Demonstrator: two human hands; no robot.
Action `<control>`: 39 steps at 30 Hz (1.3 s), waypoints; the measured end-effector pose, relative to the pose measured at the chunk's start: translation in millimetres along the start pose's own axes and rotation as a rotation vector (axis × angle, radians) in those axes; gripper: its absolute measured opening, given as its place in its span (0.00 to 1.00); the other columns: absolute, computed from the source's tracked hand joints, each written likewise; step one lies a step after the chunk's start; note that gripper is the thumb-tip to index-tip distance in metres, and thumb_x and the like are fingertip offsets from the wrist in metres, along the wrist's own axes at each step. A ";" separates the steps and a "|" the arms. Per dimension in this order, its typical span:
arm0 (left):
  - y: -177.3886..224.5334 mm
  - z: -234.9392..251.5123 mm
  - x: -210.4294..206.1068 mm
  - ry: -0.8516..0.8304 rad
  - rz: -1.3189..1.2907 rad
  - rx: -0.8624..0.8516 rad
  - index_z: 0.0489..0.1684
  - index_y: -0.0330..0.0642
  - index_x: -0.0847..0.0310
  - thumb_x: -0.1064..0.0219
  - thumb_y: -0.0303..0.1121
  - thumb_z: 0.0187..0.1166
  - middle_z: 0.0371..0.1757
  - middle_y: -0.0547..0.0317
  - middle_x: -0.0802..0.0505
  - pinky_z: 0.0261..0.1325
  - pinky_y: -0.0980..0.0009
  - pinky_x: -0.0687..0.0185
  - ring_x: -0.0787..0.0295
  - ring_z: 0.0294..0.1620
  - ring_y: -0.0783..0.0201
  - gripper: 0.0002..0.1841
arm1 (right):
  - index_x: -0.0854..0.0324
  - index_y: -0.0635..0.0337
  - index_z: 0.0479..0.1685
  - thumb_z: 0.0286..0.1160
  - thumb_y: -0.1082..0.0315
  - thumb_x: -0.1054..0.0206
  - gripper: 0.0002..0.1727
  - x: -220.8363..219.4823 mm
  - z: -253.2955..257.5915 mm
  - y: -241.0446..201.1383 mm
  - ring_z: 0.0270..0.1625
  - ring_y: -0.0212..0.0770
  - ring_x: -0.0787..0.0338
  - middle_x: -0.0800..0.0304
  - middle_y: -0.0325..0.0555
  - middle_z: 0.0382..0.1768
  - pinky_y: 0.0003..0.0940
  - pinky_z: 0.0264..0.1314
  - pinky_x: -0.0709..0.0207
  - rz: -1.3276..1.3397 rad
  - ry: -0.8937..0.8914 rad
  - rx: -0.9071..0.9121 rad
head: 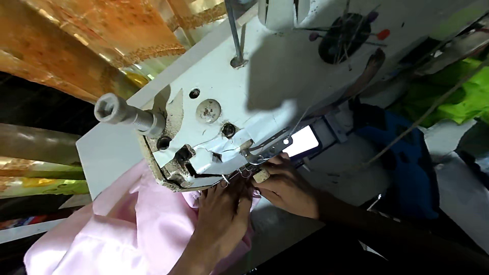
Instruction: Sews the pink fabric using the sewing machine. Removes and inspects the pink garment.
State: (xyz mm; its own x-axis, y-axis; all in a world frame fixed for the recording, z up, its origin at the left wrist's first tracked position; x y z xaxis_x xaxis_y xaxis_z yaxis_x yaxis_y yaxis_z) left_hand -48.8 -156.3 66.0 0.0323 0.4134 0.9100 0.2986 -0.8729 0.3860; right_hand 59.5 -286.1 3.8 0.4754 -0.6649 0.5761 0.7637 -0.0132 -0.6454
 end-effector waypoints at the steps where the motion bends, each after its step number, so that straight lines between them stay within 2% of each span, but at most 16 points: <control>1: -0.3 0.5 0.6 -0.011 -0.007 0.007 0.70 0.54 0.12 0.62 0.48 0.87 0.70 0.43 0.13 0.64 0.34 0.30 0.23 0.75 0.39 0.30 | 0.08 0.53 0.33 0.74 0.70 0.37 0.10 0.1 0.0 -0.3 0.48 0.44 0.13 0.08 0.39 0.35 0.46 0.56 0.29 0.007 -0.003 -0.009; 6: 0.5 2.2 2.9 -0.038 -0.050 0.046 0.70 0.53 0.12 0.62 0.47 0.87 0.72 0.42 0.14 0.67 0.30 0.34 0.24 0.78 0.37 0.30 | 0.08 0.53 0.33 0.73 0.71 0.37 0.11 -0.9 -1.3 -1.3 0.48 0.44 0.13 0.07 0.38 0.35 0.46 0.56 0.29 0.022 -0.007 -0.024; 14: -0.8 5.0 2.7 -0.011 -0.034 0.036 0.67 0.53 0.10 0.61 0.48 0.87 0.68 0.44 0.11 0.64 0.32 0.31 0.22 0.75 0.39 0.30 | 0.08 0.53 0.34 0.75 0.70 0.37 0.11 -1.9 -0.3 -1.5 0.48 0.44 0.13 0.07 0.39 0.36 0.46 0.55 0.28 0.012 -0.006 -0.033; 19: -2.8 7.9 2.6 0.013 -0.012 0.002 0.57 0.47 0.07 0.60 0.47 0.87 0.65 0.45 0.09 0.66 0.31 0.34 0.21 0.75 0.38 0.30 | 0.08 0.53 0.34 0.74 0.71 0.37 0.10 -2.5 2.0 -4.8 0.48 0.45 0.12 0.06 0.39 0.38 0.47 0.53 0.27 -0.038 -0.023 -0.061; 21: -2.5 6.9 2.7 0.026 0.009 -0.014 0.58 0.48 0.07 0.59 0.47 0.86 0.66 0.47 0.08 0.66 0.31 0.33 0.20 0.75 0.40 0.29 | 0.09 0.54 0.33 0.73 0.71 0.36 0.10 -3.3 2.1 -4.8 0.47 0.46 0.12 0.07 0.40 0.37 0.48 0.53 0.26 -0.040 -0.016 -0.061; 25: 3.2 1.2 7.8 0.057 0.059 -0.042 0.56 0.49 0.06 0.59 0.46 0.86 0.61 0.47 0.07 0.62 0.33 0.31 0.15 0.68 0.42 0.28 | 0.10 0.55 0.30 0.73 0.71 0.36 0.09 -4.2 0.3 -2.5 0.46 0.46 0.12 0.07 0.41 0.36 0.47 0.54 0.27 -0.048 0.014 -0.043; 27: 3.3 1.2 7.4 0.046 0.048 -0.019 0.53 0.49 0.05 0.58 0.46 0.86 0.61 0.45 0.07 0.64 0.32 0.33 0.16 0.70 0.40 0.28 | 0.09 0.54 0.31 0.74 0.70 0.36 0.09 -5.1 -0.9 -2.1 0.48 0.46 0.12 0.07 0.40 0.37 0.48 0.55 0.27 -0.048 0.002 -0.042; 33: 0.0 4.1 -2.0 0.038 0.015 0.021 0.60 0.52 0.07 0.61 0.48 0.86 0.66 0.43 0.09 0.66 0.31 0.37 0.21 0.74 0.37 0.30 | 0.09 0.54 0.30 0.73 0.71 0.37 0.11 -5.0 -2.5 -0.8 0.51 0.46 0.12 0.07 0.39 0.38 0.48 0.56 0.27 -0.023 0.004 -0.038; 37: -2.8 3.2 -5.5 0.070 0.048 0.019 0.56 0.52 0.06 0.61 0.48 0.87 0.65 0.44 0.09 0.65 0.32 0.35 0.19 0.71 0.39 0.30 | 0.09 0.53 0.31 0.75 0.70 0.37 0.11 -5.7 -1.6 -0.7 0.51 0.45 0.12 0.07 0.38 0.39 0.48 0.56 0.27 -0.032 -0.013 -0.043; 39: -5.4 3.7 -6.8 0.114 0.060 -0.004 0.49 0.50 0.05 0.60 0.47 0.86 0.62 0.44 0.08 0.61 0.31 0.32 0.17 0.69 0.37 0.29 | 0.09 0.53 0.31 0.75 0.69 0.37 0.11 -6.2 -0.4 -2.2 0.51 0.45 0.12 0.07 0.38 0.39 0.48 0.56 0.28 -0.047 -0.013 -0.057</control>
State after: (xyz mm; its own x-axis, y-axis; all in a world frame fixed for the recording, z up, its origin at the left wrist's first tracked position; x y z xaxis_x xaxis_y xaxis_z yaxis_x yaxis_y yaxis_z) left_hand -47.1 -153.5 57.2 -0.0590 0.3284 0.9427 0.2952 -0.8964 0.3307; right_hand 54.7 -282.2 1.4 0.4454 -0.6524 0.6132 0.7594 -0.0875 -0.6447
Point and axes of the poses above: each hand's wrist, its own z-axis towards the middle knuckle, its own x-axis out of the back of the hand, y = z × x, the point moved 2 cm from there along z, towards the middle knuckle
